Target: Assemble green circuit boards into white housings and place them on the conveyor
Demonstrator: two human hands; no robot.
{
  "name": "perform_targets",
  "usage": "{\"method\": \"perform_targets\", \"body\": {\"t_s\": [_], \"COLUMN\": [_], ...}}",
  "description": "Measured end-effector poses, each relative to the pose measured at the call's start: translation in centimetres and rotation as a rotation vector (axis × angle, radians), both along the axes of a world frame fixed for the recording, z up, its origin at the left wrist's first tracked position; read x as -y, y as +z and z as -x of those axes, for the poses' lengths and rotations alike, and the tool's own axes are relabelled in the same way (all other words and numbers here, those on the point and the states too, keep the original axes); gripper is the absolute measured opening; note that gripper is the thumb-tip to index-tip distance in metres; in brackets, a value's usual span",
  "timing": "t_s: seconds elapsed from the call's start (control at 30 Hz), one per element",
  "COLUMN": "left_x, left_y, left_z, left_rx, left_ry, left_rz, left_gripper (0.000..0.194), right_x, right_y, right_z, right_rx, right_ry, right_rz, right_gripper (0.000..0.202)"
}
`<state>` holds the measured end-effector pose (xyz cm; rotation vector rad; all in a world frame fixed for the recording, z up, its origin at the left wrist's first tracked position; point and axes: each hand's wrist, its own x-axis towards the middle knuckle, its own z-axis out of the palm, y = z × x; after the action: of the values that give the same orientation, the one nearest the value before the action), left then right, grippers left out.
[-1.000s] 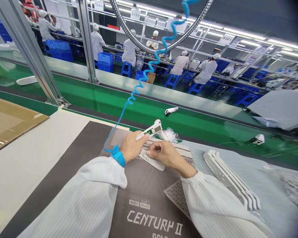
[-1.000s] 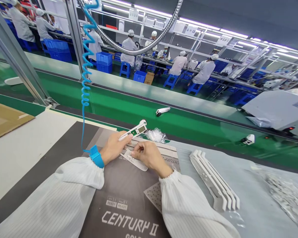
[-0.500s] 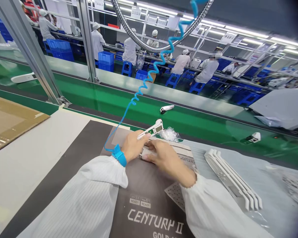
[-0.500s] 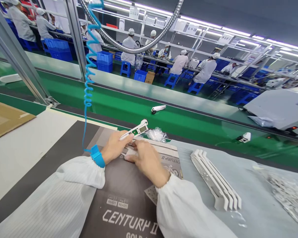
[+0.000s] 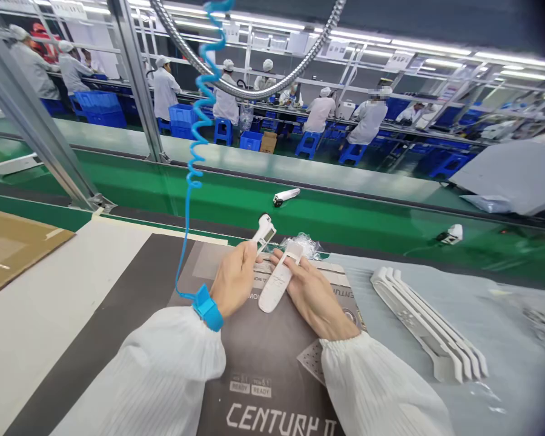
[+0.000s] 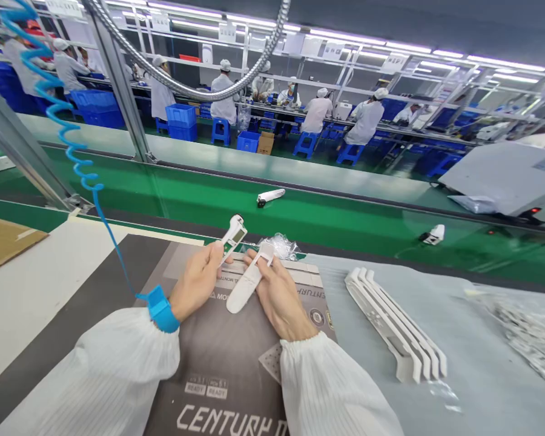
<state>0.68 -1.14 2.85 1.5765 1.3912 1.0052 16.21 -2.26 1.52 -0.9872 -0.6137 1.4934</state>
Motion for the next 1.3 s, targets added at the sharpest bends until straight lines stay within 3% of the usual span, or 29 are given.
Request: {"method": "perform_targets", "body": {"t_s": [0.17, 0.3, 0.4, 0.5, 0.63, 0.77, 0.83, 0.9, 0.97, 1.03, 1.3], "left_x": [1.5, 1.5, 1.7, 2.3, 3.2, 3.3, 2.9, 2.4, 2.0, 1.8, 2.2], "left_y": [-0.5, -0.6, -0.8, -0.9, -0.4, 0.4, 0.4, 0.1, -0.3, -0.6, -0.8], "left_z": [-1.8, -1.9, -2.2, -2.7, -3.6, -3.7, -3.2, -2.5, -1.9, -1.6, -2.3], "left_rx": [-0.126, -0.024, -0.039, -0.270, -0.718, -0.899, -0.885, -0.805, -0.653, -0.502, -0.442], "left_ry": [-0.086, -0.145, -0.164, -0.176, -0.358, -0.470, -0.424, -0.291, -0.134, -0.055, -0.093], "left_rz": [-0.122, -0.059, -0.160, -0.227, -0.154, -0.149, -0.116, -0.116, -0.219, -0.356, -0.485], "left_gripper": [0.034, 0.032, 0.035, 0.043, 0.053, 0.055, 0.056, 0.052, 0.047, 0.050, 0.037], "right_x": [0.2, 0.4, 0.4, 0.3, 0.1, 0.1, 0.1, 0.1, 0.3, 0.6, 0.9], "right_y": [-0.5, -0.2, 0.1, 0.4, 0.5, 0.5, 0.6, 0.6, 0.4, 0.2, -0.4], "right_z": [0.4, 0.1, 0.0, -0.1, -0.8, -1.6, -1.7, -1.3, -0.7, 0.0, 1.3], "right_rx": [-0.141, -0.108, -0.113, -0.155, -0.190, -0.091, -0.086, -0.128, -0.171, -0.188, -0.263], "right_ry": [0.014, 0.000, -0.029, -0.052, -0.084, -0.063, -0.009, 0.058, 0.131, 0.180, 0.143], "right_rz": [-0.129, -0.168, -0.169, -0.073, 0.097, 0.101, 0.054, -0.040, -0.136, -0.179, -0.103], "right_gripper": [0.039, 0.043, 0.041, 0.039, 0.055, 0.052, 0.050, 0.045, 0.039, 0.038, 0.033]}}
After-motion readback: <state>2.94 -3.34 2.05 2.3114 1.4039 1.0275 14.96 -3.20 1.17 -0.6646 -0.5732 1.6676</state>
